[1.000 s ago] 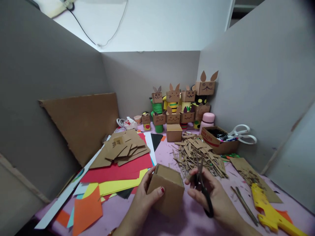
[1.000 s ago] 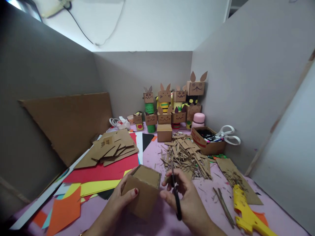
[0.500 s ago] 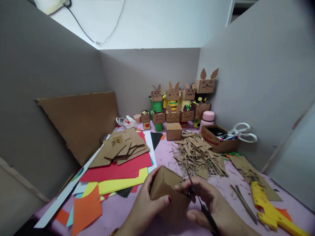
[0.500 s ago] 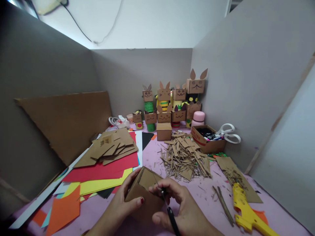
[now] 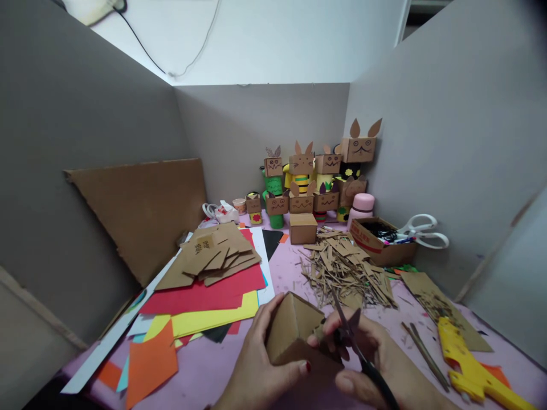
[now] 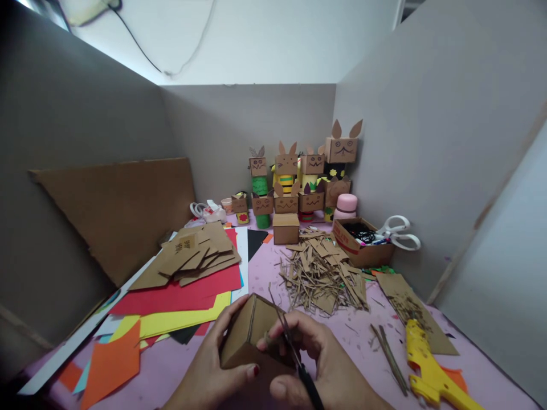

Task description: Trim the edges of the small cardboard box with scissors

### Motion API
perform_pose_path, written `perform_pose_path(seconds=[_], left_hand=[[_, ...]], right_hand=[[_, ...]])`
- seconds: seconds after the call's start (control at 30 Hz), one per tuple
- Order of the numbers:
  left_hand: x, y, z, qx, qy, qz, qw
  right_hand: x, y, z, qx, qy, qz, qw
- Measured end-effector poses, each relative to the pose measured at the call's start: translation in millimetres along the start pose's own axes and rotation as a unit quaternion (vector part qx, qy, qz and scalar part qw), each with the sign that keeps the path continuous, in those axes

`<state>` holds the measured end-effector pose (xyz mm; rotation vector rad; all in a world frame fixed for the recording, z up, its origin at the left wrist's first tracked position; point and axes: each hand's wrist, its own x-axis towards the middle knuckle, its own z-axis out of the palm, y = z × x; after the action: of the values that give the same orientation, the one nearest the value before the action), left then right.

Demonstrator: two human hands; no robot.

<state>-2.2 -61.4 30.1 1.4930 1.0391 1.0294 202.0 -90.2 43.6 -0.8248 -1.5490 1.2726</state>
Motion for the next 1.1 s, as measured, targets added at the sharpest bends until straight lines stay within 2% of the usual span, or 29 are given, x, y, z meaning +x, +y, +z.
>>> perform_pose_path(seconds=[0.17,0.33,0.43,0.53,0.63,0.73,0.83,0.93,1.1], left_hand=[[0,7,-5.1,-0.041,0.022,-0.016,0.999],[3,5,-9.9,-0.139,0.007,-0.013,0.99],[5,1,-13.3,-0.139,0.03,-0.01,0.99],[6,1,-17.0,-0.153,0.044,-0.02,0.987],[7,4,-19.9,-0.167,0.048,-0.027,0.984],[10,7,-22.3,-0.175,0.044,-0.032,0.983],[12,10,-25.2,-0.182,0.035,-0.037,0.982],[13,10,-28.1,-0.188,0.033,-0.037,0.981],[12,7,-29.6,-0.215,0.006,-0.026,0.976]], right_hand=[[3,1,-8,-0.011,-0.017,0.005,1.0],[7,-4,-13,-0.036,0.01,0.015,0.999],[9,-7,-17,-0.102,0.05,0.045,0.993],[10,-11,-21,-0.213,0.073,0.107,0.968],[10,-19,-21,-0.267,0.037,0.133,0.954],[8,-27,-20,-0.296,-0.009,0.122,0.947],[6,-29,-22,-0.355,-0.038,0.115,0.927],[5,-27,-24,-0.389,-0.057,0.099,0.914],[6,-27,-25,-0.425,-0.052,0.078,0.9]])
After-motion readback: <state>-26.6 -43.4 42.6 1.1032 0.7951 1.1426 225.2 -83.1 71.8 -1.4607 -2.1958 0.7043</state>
